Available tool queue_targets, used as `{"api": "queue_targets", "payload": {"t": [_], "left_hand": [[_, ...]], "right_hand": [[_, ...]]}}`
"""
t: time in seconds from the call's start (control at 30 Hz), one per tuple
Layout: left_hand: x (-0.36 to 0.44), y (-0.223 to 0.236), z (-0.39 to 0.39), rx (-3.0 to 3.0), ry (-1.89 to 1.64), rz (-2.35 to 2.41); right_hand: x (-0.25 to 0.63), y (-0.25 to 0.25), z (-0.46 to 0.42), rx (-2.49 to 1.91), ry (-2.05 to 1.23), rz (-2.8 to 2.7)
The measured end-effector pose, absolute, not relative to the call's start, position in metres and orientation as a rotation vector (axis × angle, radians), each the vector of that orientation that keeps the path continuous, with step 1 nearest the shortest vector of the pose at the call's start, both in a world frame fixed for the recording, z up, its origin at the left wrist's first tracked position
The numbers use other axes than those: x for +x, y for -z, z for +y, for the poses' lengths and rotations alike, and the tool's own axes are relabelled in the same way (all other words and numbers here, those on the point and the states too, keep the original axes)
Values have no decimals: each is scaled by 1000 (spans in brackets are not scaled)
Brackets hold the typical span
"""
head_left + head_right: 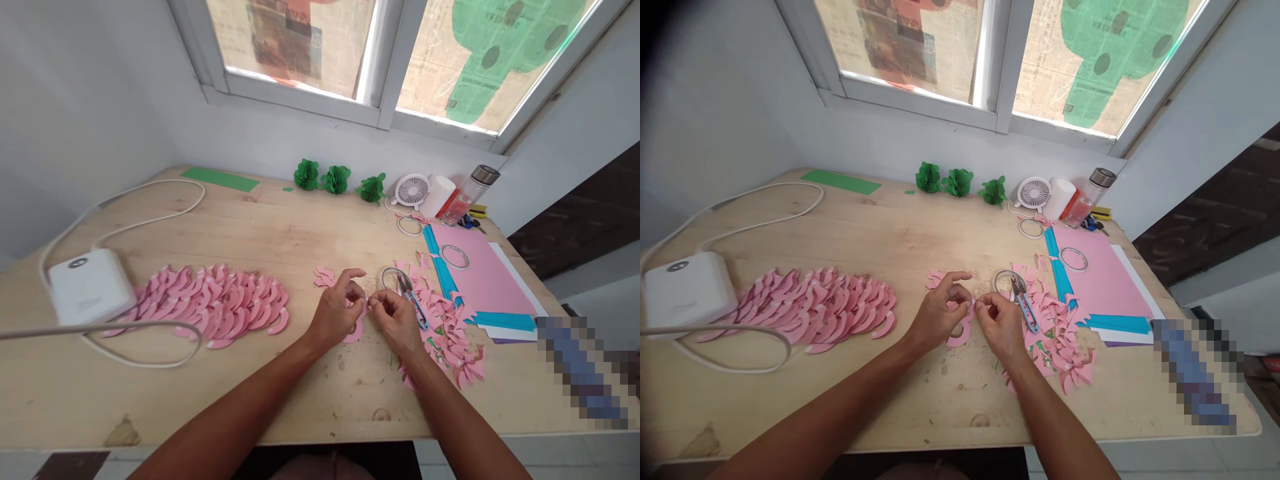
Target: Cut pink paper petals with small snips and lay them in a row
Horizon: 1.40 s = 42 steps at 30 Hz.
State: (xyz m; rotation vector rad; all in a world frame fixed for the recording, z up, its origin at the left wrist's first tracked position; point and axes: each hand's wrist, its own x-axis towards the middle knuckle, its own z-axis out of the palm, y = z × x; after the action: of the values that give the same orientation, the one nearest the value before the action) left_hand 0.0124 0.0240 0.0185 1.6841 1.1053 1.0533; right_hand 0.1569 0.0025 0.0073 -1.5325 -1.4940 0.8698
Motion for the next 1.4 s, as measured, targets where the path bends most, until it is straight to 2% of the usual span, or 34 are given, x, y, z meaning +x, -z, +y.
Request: {"api": "queue_targets", "payload": {"t": [1.0, 1.2, 1.4], "left_hand": [[13, -17, 23, 1285, -983, 921], [14, -21, 26, 1152, -954, 863], [10, -24, 25, 1024, -850, 688]], "right_hand": [[157, -7, 6, -1399, -1092, -1326], [161, -9, 7, -1398, -1043, -1323], [165, -20, 8, -1379, -863, -1238]]}}
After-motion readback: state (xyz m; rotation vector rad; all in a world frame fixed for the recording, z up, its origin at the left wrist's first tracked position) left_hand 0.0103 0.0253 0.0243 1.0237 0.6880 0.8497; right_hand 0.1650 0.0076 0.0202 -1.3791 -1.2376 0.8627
